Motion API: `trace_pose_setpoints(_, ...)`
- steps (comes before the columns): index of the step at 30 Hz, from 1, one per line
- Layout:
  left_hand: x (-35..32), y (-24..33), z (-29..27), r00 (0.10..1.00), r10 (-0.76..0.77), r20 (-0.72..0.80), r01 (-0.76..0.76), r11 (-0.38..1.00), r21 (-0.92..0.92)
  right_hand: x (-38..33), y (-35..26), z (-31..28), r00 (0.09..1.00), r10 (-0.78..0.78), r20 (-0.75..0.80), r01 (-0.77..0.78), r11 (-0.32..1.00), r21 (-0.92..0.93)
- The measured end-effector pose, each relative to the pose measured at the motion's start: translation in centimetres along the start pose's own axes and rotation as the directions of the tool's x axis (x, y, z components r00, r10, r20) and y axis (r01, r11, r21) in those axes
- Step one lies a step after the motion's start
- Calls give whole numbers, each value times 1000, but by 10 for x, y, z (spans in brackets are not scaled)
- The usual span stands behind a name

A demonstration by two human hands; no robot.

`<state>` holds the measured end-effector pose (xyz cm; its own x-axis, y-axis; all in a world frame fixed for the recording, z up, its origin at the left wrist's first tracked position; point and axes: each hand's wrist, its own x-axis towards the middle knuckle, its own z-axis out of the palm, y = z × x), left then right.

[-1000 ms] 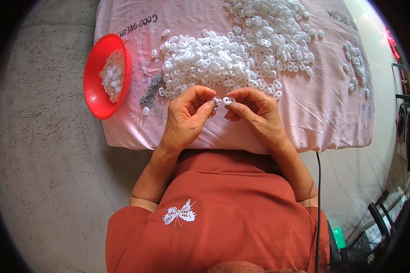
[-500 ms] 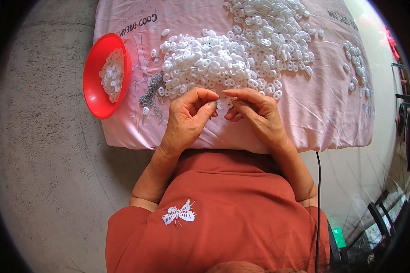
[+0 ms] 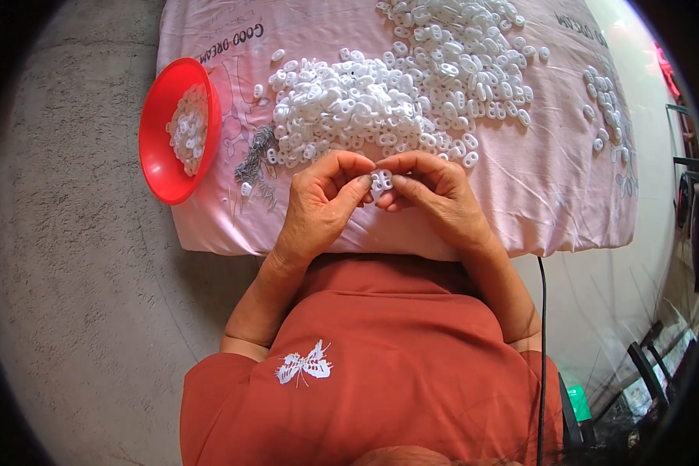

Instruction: The person assembles small plastic pieces together by hand on a table.

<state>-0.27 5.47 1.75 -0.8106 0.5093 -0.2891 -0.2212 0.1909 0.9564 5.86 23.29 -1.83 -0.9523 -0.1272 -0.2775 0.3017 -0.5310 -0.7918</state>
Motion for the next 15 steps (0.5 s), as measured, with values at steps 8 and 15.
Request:
trace_pose_setpoints(8, -2, -1, 1, 1000, -4, 1, 4, 1000, 25, 0, 0, -1, 1000, -8, 24, 6, 999, 51)
trace_pose_setpoints(15, -2, 2, 4, 999, -3, -33, 5, 998, 62, 0, 2, -1, 1000, 0, 17, -1, 998, 69)
